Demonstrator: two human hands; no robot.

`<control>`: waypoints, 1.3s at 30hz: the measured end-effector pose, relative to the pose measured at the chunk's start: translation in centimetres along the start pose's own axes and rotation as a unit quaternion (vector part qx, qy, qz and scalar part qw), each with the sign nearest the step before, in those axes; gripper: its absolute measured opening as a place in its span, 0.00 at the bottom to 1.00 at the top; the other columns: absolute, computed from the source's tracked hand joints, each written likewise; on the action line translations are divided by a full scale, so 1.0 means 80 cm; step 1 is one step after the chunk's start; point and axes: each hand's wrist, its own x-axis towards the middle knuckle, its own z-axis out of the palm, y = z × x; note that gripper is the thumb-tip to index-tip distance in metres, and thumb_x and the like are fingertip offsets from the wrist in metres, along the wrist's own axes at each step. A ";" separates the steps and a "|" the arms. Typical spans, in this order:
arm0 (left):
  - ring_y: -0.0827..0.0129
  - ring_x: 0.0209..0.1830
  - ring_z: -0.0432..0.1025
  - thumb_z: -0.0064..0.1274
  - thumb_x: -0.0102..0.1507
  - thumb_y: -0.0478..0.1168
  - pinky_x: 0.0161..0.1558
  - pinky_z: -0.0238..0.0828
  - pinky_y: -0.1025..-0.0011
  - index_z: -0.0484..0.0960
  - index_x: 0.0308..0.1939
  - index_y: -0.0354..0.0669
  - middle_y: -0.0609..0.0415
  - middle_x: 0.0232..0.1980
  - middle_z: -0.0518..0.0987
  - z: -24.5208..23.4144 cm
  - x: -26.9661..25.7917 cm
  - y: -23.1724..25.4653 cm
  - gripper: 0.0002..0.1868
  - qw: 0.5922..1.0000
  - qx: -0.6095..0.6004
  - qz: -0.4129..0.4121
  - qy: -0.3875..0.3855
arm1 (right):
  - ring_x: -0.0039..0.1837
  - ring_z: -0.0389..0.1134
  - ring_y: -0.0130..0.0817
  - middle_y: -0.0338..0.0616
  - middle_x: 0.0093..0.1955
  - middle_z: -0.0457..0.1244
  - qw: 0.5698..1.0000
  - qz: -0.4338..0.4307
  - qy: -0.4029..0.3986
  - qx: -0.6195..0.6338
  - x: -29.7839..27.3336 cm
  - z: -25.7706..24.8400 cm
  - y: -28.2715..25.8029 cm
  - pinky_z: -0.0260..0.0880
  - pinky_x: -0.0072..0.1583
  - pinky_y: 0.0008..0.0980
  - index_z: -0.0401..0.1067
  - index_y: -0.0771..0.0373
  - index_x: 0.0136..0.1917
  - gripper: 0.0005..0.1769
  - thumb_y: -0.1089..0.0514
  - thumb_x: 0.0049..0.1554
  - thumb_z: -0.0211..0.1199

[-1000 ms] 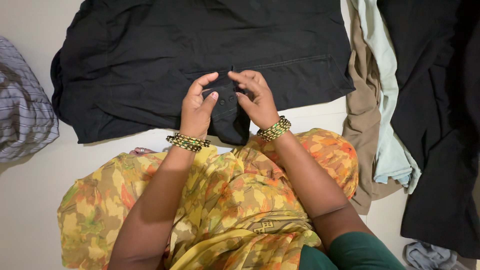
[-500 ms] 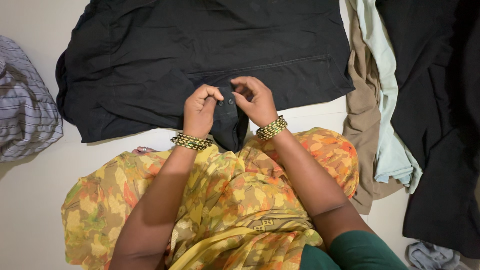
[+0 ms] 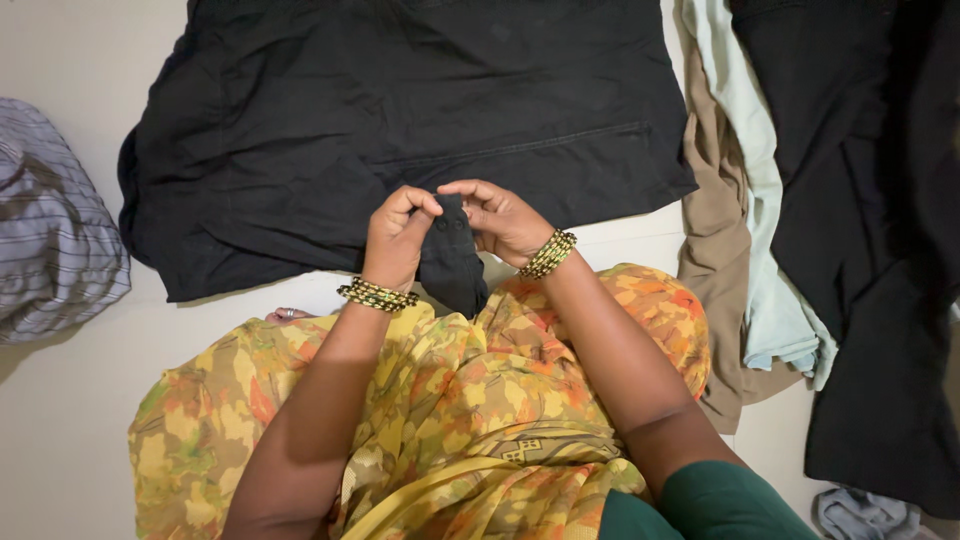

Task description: The person folds black trousers by hand on their lap, smoothing the fabric and aligning the legs before folding them over.

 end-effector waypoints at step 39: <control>0.84 0.22 0.57 0.61 0.59 0.28 0.24 0.56 0.77 0.86 0.55 0.42 0.63 0.30 0.77 -0.001 0.009 0.024 0.19 0.956 0.262 -0.106 0.083 | 0.41 0.66 0.18 0.32 0.42 0.68 0.956 -0.044 0.264 -0.123 0.006 0.034 0.038 0.68 0.45 0.21 0.75 0.64 0.48 0.06 0.69 0.56 0.64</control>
